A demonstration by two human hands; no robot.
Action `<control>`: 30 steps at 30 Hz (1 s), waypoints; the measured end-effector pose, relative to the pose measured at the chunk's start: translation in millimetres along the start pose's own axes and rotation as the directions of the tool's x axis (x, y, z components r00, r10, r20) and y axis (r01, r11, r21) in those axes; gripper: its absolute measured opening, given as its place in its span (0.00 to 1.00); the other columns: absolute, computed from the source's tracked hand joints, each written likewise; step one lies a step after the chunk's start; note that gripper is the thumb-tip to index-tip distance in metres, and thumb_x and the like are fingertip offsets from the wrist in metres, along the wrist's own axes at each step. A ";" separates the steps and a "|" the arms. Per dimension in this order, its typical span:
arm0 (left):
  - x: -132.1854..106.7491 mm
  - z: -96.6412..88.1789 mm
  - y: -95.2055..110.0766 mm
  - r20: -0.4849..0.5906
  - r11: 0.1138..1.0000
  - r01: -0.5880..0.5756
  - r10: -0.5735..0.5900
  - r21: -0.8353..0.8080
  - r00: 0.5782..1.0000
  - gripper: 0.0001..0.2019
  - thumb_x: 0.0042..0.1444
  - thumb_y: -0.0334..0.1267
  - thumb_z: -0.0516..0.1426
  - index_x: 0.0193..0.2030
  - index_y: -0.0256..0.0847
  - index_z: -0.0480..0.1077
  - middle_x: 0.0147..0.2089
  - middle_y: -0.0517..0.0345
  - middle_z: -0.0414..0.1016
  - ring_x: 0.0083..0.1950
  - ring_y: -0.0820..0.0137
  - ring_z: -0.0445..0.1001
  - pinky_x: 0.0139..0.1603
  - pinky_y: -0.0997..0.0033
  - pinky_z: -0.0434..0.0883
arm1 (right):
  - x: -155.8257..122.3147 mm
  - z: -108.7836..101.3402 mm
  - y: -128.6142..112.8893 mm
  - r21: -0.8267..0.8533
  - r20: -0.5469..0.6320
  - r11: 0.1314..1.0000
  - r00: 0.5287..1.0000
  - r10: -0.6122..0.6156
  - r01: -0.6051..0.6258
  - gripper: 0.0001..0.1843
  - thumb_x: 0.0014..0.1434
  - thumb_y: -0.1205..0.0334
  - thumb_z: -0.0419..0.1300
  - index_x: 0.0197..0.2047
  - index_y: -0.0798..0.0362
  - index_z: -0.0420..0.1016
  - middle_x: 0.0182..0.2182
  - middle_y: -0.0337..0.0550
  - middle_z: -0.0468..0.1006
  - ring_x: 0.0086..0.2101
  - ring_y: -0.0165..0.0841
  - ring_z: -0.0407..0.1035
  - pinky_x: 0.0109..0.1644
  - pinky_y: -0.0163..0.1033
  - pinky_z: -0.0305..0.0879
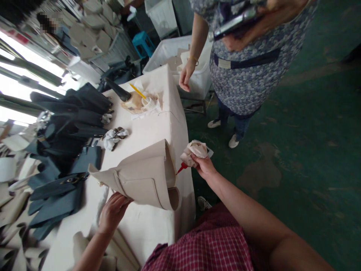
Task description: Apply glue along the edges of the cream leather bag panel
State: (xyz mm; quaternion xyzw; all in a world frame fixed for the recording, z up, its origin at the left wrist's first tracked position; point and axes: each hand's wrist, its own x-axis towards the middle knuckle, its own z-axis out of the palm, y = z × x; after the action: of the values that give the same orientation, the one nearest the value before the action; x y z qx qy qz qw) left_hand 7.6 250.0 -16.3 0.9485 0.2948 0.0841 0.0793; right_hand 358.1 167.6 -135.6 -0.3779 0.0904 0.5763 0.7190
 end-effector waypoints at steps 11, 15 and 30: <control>-3.5 4.8 -4.8 0.028 0.999 0.022 -0.023 0.037 0.999 0.12 0.60 0.34 0.56 0.24 0.41 0.66 0.24 0.57 0.68 0.31 0.67 0.68 0.34 0.68 0.68 | -19.1 -2.7 17.5 -0.021 -0.037 0.998 0.998 0.060 -0.061 0.26 0.34 0.67 0.76 0.39 0.49 0.77 0.35 0.37 0.83 0.36 0.36 0.77 0.42 0.40 0.76; -2.8 5.9 -7.5 0.028 0.999 0.052 -0.052 0.008 0.998 0.14 0.60 0.35 0.56 0.22 0.42 0.65 0.25 0.57 0.68 0.32 0.67 0.68 0.34 0.69 0.68 | -27.4 -8.2 22.2 -0.027 -0.024 0.995 0.995 0.100 -0.101 0.26 0.34 0.66 0.76 0.40 0.49 0.77 0.35 0.38 0.83 0.35 0.35 0.77 0.41 0.39 0.75; 7.0 -4.4 -10.5 0.000 0.998 0.070 -0.070 0.003 0.998 0.14 0.59 0.38 0.57 0.22 0.41 0.64 0.25 0.57 0.70 0.30 0.67 0.70 0.30 0.70 0.68 | -24.3 -20.8 0.3 0.014 -0.008 0.994 0.994 0.109 -0.109 0.27 0.38 0.58 0.76 0.43 0.45 0.75 0.40 0.38 0.82 0.40 0.35 0.77 0.44 0.38 0.76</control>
State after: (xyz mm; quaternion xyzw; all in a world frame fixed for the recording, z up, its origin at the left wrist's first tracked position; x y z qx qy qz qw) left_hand 6.7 263.0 -13.3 0.9378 0.3278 0.0806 0.0806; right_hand 356.4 135.7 -136.6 -0.3700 0.1181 0.6125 0.6885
